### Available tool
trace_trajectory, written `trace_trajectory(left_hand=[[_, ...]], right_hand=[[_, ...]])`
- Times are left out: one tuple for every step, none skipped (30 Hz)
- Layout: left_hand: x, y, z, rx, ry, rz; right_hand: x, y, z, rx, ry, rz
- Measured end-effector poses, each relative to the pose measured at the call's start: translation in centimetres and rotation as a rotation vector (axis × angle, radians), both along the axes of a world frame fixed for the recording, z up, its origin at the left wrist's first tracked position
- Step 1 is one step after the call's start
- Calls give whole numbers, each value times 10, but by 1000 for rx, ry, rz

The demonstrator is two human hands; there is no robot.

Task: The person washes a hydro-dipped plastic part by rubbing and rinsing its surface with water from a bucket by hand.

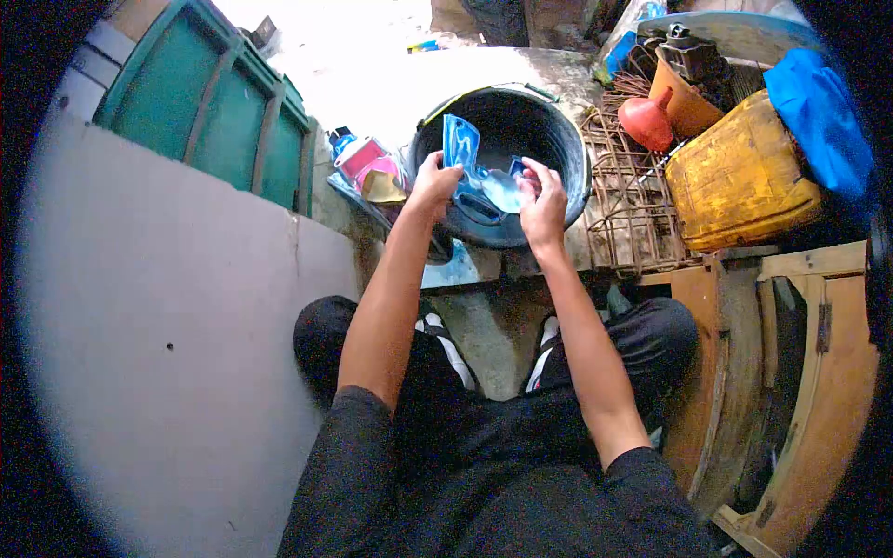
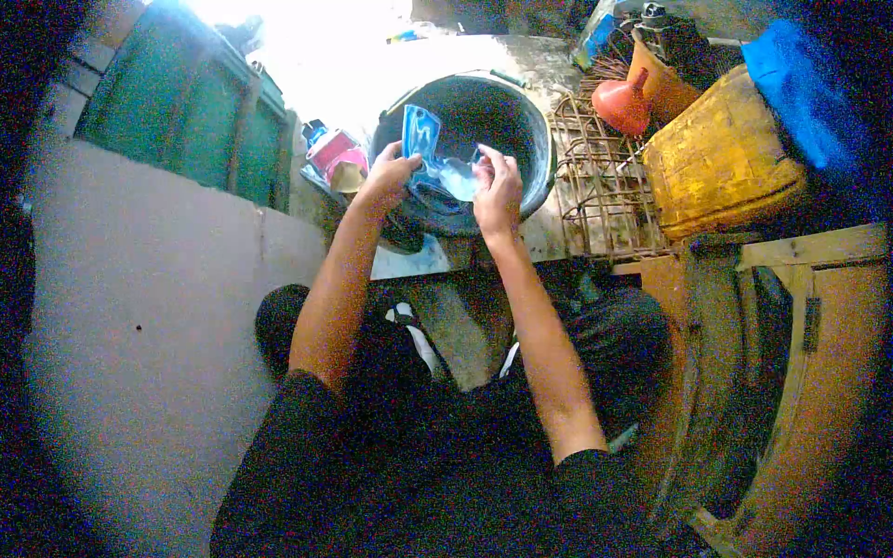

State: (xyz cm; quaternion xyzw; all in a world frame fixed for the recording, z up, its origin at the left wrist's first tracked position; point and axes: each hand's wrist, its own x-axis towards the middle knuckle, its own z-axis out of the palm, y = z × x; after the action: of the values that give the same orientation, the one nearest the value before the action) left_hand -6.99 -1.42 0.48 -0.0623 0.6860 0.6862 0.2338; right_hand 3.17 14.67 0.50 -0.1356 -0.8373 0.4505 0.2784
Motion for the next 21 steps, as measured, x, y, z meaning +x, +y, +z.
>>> trace_trajectory(left_hand=[[-7,6,-3,-17,-48,-9],[-15,13,-7,-33,-98,-18],[-23,20,-13,-37,-96,-27],[-34,25,-30,-70,-133,-50],[-52,29,-60,-135,-190,-100],[-73,34,-98,-229,-260,-173],[-97,39,-146,-351,-341,-278],[-126,47,-203,-506,-438,-434],[-157,56,-268,-659,-537,-624],[-180,66,-326,-773,-610,-813],[-193,72,-375,-854,-635,-966],[-195,76,-420,-872,-572,-1049],[-197,79,-436,-889,-511,-1129],[-193,80,-441,-944,-415,-1107],[-187,78,-444,-996,-319,-1085],[-194,47,-459,-1044,-156,-977],[-201,18,-472,-1085,7,-866],[-193,27,-476,-1087,1,-869],[-176,48,-470,-1114,5,-969],[-164,59,-459,-1139,11,-1069],[-162,48,-447,-1141,10,-1070]], right_hand=[[-13,7,-9,-12,-7,-7],[-28,11,-20,-127,-21,-34],[-42,17,-32,-182,-61,-40],[-59,23,-51,-333,-112,24],[-73,27,-66,-483,-161,90],[-80,28,-67,-702,-292,115],[-87,27,-73,-699,-381,103],[-94,29,-86,-548,-470,73],[-101,29,-105,-397,-554,46],[-106,29,-116,-288,-625,26],[-112,31,-131,-177,-693,6],[-117,37,-164,-4,-599,10],[-120,35,-152,-37,-694,4],[-122,35,-161,-7,-711,-6],[-124,37,-171,23,-729,-15],[-123,37,-181,16,-731,-13],[-121,37,-190,102,-729,-7],[-119,37,-195,189,-729,-2],[-120,38,-195,186,-733,0],[-121,40,-193,232,-818,108],[-123,41,-193,278,-901,217]])
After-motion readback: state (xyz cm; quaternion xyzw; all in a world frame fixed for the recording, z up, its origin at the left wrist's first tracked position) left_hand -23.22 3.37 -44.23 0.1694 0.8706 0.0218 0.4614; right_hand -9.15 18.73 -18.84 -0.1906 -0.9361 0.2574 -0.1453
